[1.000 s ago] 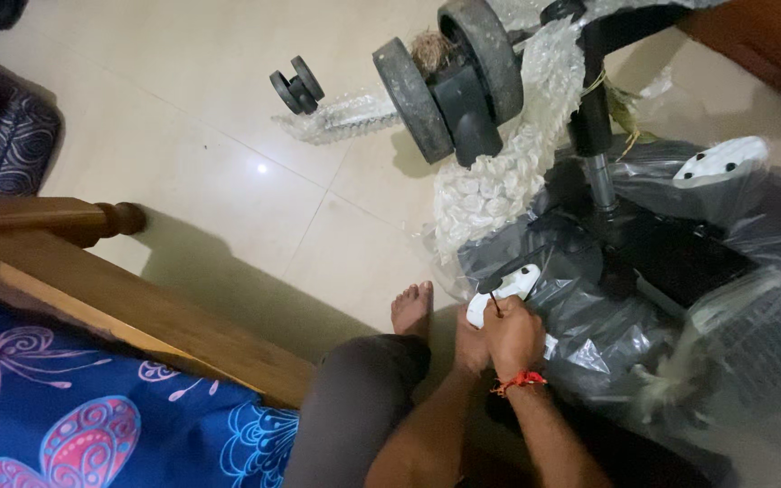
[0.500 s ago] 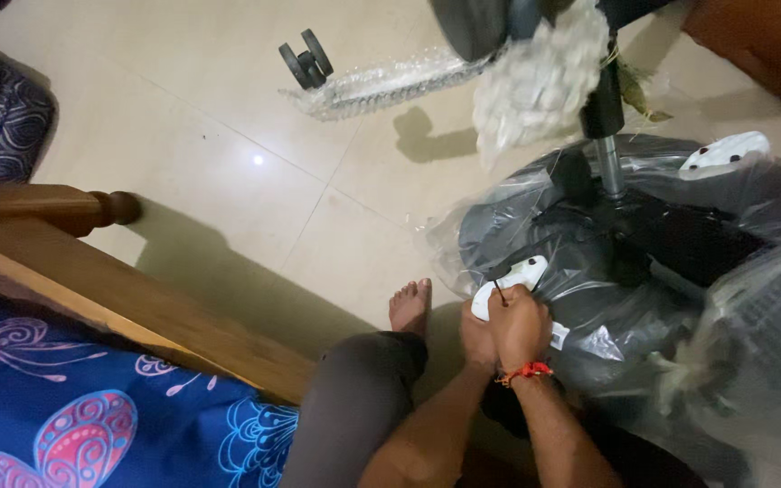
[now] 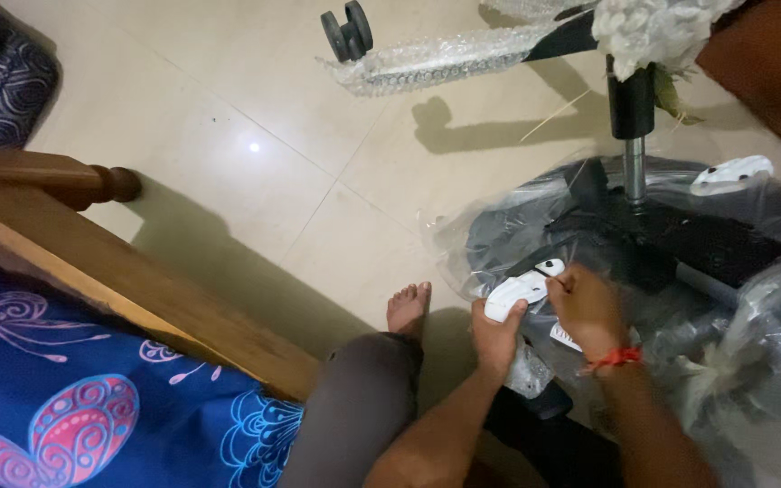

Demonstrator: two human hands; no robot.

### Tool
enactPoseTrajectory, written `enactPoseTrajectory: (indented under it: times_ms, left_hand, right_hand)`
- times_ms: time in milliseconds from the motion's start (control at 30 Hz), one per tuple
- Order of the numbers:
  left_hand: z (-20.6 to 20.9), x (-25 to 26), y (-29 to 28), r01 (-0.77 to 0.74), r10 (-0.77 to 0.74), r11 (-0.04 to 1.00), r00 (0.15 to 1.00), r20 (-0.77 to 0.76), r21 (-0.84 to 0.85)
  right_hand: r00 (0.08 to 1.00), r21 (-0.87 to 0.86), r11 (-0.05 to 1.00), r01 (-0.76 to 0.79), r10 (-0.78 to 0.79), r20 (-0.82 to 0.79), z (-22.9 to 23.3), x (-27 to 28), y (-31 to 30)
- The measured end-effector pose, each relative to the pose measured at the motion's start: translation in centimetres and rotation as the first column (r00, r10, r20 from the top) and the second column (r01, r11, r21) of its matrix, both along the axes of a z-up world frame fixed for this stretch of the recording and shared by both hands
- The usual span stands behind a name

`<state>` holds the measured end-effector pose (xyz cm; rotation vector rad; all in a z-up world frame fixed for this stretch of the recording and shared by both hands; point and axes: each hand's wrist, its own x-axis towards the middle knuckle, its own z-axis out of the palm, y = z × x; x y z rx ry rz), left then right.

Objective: The person sits on the floor and uses an Allen key to tighten a bolt on the underside of an office chair base. They remove a white plastic cap, insert the tool, and turn it to secure the connection between the base and the chair frame.

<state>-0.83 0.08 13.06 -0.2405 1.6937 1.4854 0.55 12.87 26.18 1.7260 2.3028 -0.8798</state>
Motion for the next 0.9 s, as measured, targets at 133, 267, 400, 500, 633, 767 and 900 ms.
enactPoseTrajectory:
  times_ms: [133, 267, 400, 500, 633, 767, 900]
  left_hand:
    - [0.4, -0.8, -0.2, -0.019, 0.017, 0.994, 1.0, 0.02, 0.108]
    - [0.1, -1.2, -0.4, 0.052, -0.057, 0.993, 0.997, 0.047, 0.109]
    - [-1.7, -0.7, -0.9, 0.118, -0.123, 0.989, 0.991, 0.047, 0.089]
    - [-4.6, -0.1, -0.7, 0.103, -0.108, 0.993, 0.991, 0.082, 0.059]
    - [-7.6, 0.0, 0.3, 0.053, -0.056, 0.998, 0.992, 0.115, 0.035]
    - [-7.8, -1.2, 1.2, -0.146, 0.031, 0.97, 0.867, 0.497, 0.193]
    - [-7.6, -3.0, 0.9, -0.221, -0.167, 0.9, 0.623, 0.764, 0.377]
  right_hand:
    - [0.99, 0.05, 0.989, -0.138, 0.137, 0.024, 1.3, 1.5, 0.7]
    - [0.948, 0.442, 0.845, -0.301, 0.316, 0.042, 4.4, 7.9, -0.4]
    - [0.952, 0.514, 0.824, -0.24, 0.098, 0.289, 8.4, 15.5, 0.7]
    - [0.954, 0.58, 0.778, 0.241, -0.081, -0.287, 9.9, 19.1, -0.4]
    - [0.935, 0.685, 0.638, 0.353, -0.212, -0.284, 10.4, 20.6, -1.6]
    - [0.904, 0.746, 0.516, 0.421, -0.305, -0.3, 8.3, 20.0, -3.9]
    - [0.762, 0.585, 0.496, 0.642, -0.503, -0.409, 8.2, 19.2, -5.1]
